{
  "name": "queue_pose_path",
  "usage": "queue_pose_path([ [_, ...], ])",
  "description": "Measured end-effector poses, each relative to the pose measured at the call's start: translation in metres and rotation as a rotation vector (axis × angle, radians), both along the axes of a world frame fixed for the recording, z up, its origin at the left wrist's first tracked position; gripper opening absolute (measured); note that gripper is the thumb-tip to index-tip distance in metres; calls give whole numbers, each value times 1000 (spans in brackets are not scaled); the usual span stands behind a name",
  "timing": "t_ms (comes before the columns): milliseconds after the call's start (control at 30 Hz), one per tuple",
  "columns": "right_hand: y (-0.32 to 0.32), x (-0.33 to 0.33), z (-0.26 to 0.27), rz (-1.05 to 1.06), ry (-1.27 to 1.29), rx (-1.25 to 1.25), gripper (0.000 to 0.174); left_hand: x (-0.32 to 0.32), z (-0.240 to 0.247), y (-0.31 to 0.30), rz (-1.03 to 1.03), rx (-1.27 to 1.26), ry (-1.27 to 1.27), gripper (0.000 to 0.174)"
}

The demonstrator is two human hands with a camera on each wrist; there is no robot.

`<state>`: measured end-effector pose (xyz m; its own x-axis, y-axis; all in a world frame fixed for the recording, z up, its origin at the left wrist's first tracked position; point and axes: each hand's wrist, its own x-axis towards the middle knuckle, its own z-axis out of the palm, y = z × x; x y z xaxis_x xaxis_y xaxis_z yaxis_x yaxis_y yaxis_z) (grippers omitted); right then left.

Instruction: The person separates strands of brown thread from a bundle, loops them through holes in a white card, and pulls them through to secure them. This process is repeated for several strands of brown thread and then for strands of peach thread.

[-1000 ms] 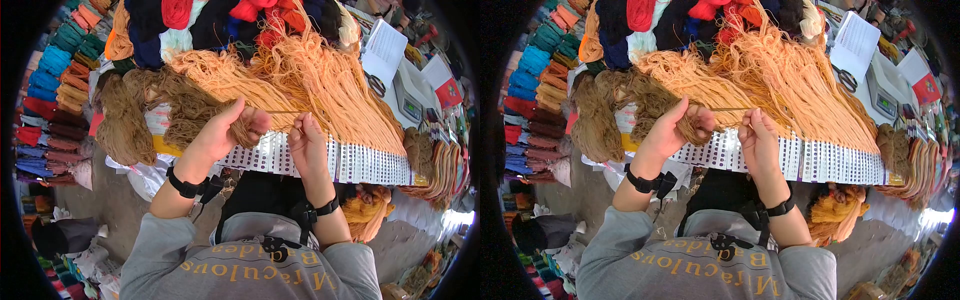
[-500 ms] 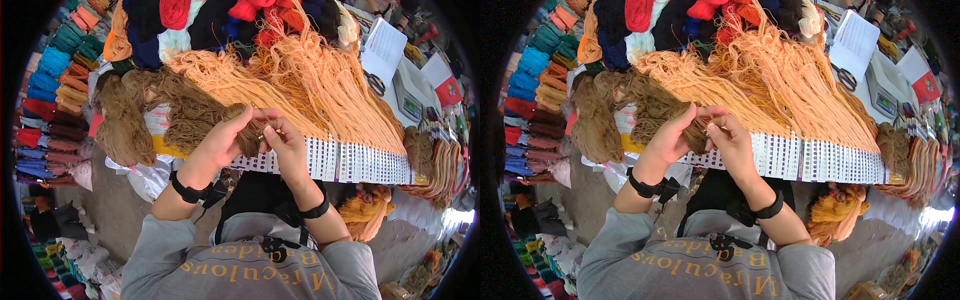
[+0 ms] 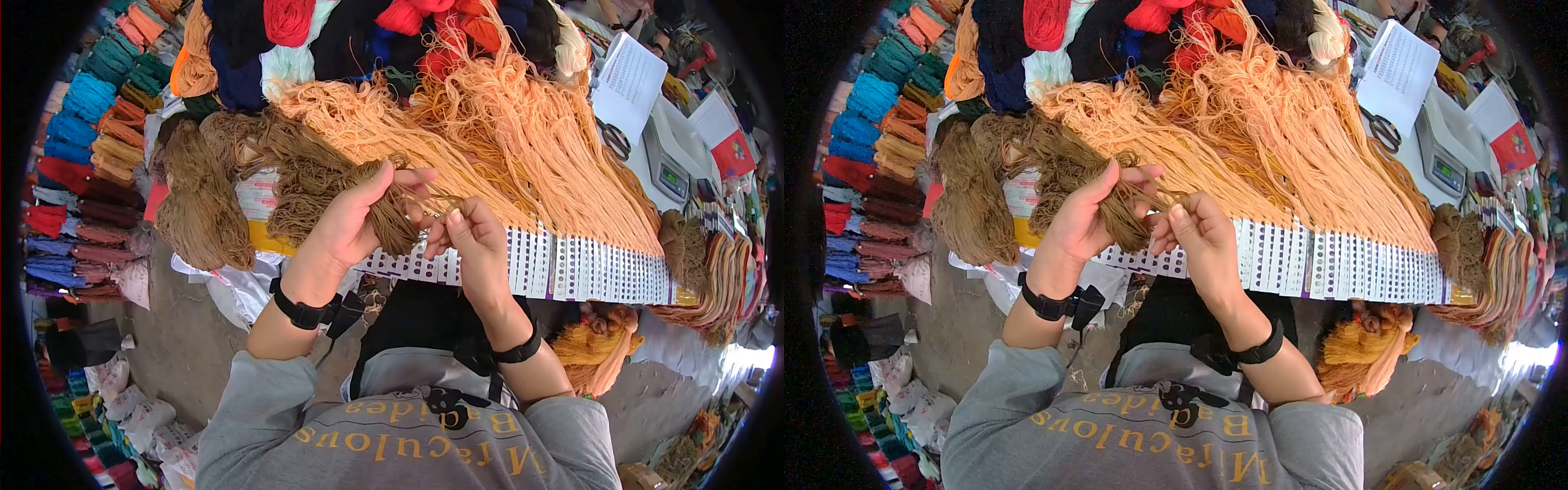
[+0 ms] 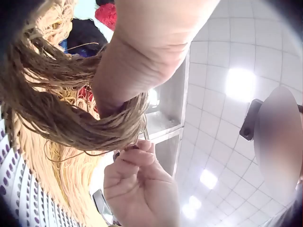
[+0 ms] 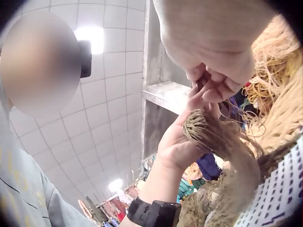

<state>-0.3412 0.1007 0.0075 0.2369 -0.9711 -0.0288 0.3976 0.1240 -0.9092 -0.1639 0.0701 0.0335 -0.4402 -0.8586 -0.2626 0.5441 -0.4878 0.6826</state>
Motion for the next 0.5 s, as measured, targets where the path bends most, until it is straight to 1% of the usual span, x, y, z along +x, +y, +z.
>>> queue_pose_path([
  [133, 1, -2, -2, 3, 32, -25, 16, -2, -2, -1, -38, -111, 6, 50],
  [233, 2, 0, -1, -6, 14, -10, 16, -7, 5, 2, 12, -90, -40, 50],
  [433, 2, 1, -2, 2, 24, -15, 17, -2, 0, 0, 27, -128, -105, 49],
  [500, 2, 1, -3, 1, 35, -15, 17, -5, 4, 2, 78, -77, -100, 48],
])
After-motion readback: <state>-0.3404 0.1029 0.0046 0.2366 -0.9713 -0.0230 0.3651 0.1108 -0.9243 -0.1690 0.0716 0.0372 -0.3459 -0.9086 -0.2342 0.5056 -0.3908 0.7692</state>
